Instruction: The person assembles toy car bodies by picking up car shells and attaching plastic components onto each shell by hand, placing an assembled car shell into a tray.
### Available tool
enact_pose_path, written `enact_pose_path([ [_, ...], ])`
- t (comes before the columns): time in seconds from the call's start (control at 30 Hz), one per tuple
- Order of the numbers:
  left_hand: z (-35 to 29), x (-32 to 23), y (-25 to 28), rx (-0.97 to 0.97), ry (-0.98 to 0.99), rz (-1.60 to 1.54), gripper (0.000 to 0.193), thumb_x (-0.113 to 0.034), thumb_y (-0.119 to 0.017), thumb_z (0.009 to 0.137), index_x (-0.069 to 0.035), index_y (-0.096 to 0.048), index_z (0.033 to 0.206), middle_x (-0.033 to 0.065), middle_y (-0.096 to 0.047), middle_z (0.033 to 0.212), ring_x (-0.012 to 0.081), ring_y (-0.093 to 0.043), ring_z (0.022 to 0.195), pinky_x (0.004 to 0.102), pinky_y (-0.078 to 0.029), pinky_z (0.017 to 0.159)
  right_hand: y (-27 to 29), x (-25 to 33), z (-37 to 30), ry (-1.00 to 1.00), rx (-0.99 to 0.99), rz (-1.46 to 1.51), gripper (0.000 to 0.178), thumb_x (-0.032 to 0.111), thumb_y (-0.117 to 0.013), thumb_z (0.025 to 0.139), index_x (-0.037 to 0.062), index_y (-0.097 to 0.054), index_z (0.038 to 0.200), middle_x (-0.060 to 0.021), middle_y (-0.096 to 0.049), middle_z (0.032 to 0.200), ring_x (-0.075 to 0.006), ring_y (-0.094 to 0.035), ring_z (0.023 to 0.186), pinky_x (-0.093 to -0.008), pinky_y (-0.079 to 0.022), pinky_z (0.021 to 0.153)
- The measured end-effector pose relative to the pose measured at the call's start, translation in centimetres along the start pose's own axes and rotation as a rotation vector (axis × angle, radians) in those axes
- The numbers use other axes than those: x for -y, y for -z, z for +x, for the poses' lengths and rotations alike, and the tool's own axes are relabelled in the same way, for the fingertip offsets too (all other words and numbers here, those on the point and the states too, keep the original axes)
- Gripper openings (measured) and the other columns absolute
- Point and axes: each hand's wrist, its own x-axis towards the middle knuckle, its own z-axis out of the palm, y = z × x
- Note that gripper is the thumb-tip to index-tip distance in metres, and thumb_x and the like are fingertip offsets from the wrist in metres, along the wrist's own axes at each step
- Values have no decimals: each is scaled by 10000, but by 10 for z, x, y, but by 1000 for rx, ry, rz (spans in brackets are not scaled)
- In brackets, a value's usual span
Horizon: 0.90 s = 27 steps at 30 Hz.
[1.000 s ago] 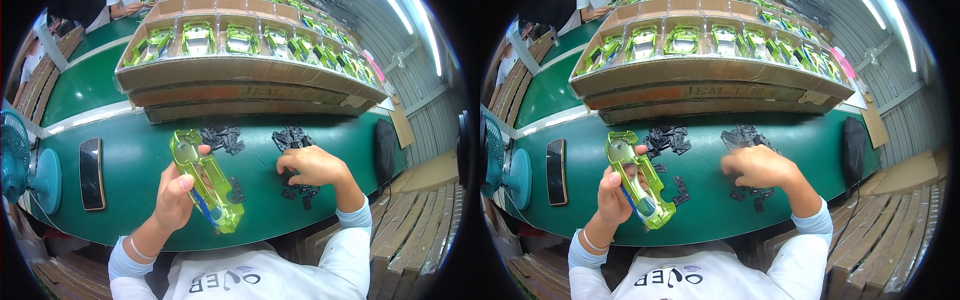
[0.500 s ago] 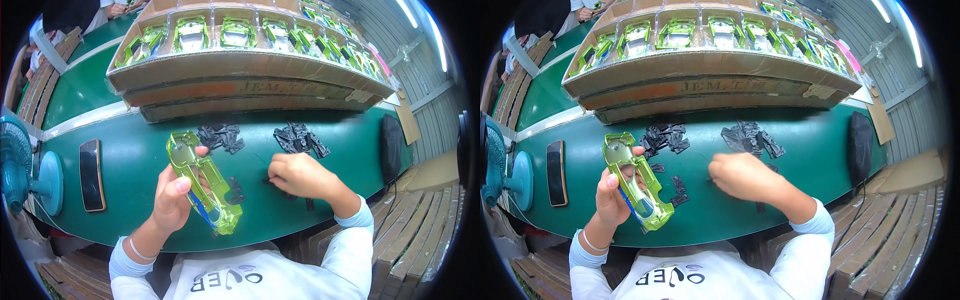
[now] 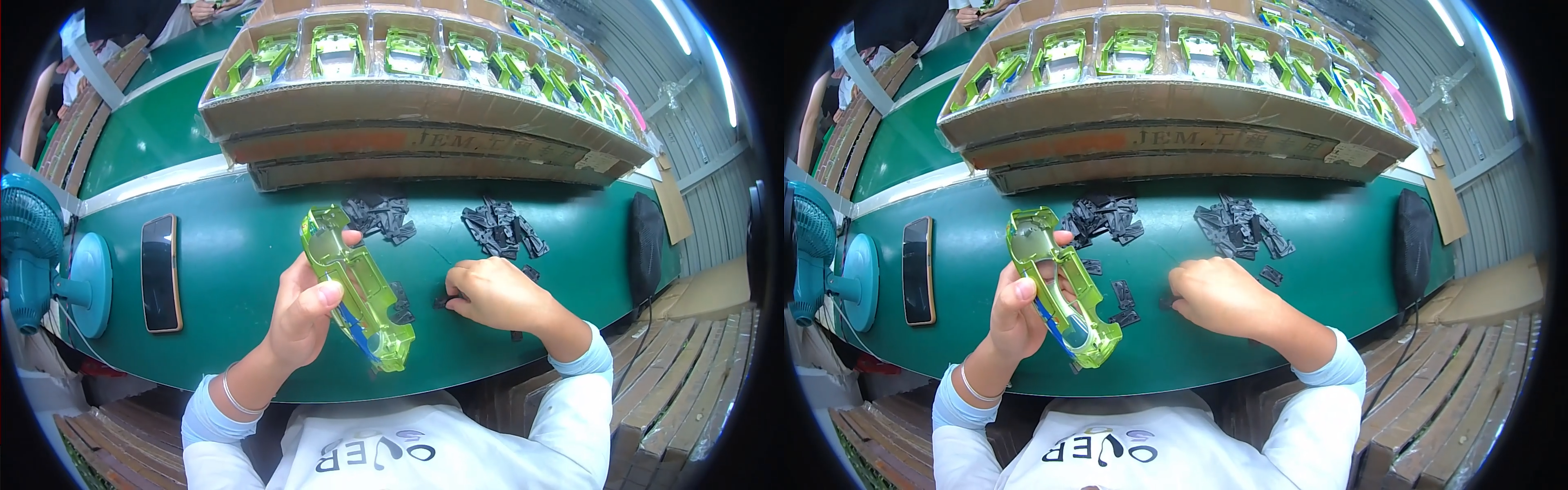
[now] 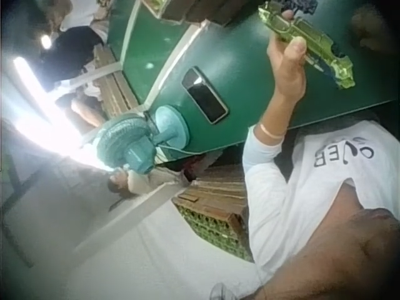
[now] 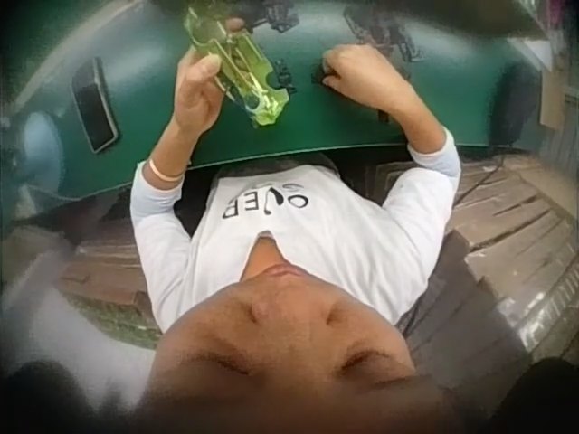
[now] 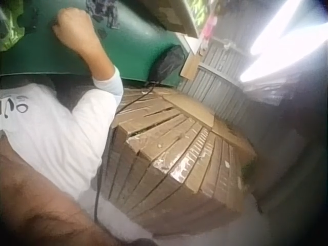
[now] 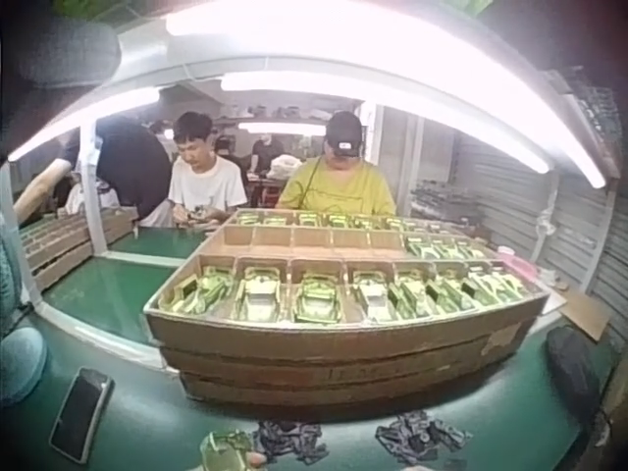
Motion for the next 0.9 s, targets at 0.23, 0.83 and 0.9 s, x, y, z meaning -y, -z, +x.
enact_pose_path([
  [0.23, -2, 5, -5, 87, -8, -17, 698, -282, -638, 672, -7, -335, 1237, 144, -547, 999, 233, -564, 902, 347, -456, 805, 21, 16, 3, 28, -430, 320, 91, 52, -653, 686, -23, -603, 696, -81, -572, 613, -151, -557, 518, -256, -436, 479],
  [0.83, -9, 7, -6, 226, -214, 193, 684, 16, -694, 666, -28, -305, 1226, 89, -422, 1117, 175, -468, 1050, 316, -423, 877, -12, 53, 19, 97, -644, 459, 88, 49, -644, 721, -14, -586, 702, -87, -575, 627, -136, -558, 509, -238, -439, 460],
  [0.9, -9, 6, -5, 229, -219, 214, 684, 15, -695, 667, -28, -303, 1226, 92, -423, 1121, 177, -467, 1055, 318, -421, 881, -14, 53, 20, 125, -656, 471, 85, 50, -640, 723, -14, -587, 707, -89, -572, 628, -138, -554, 511, -241, -439, 463],
])
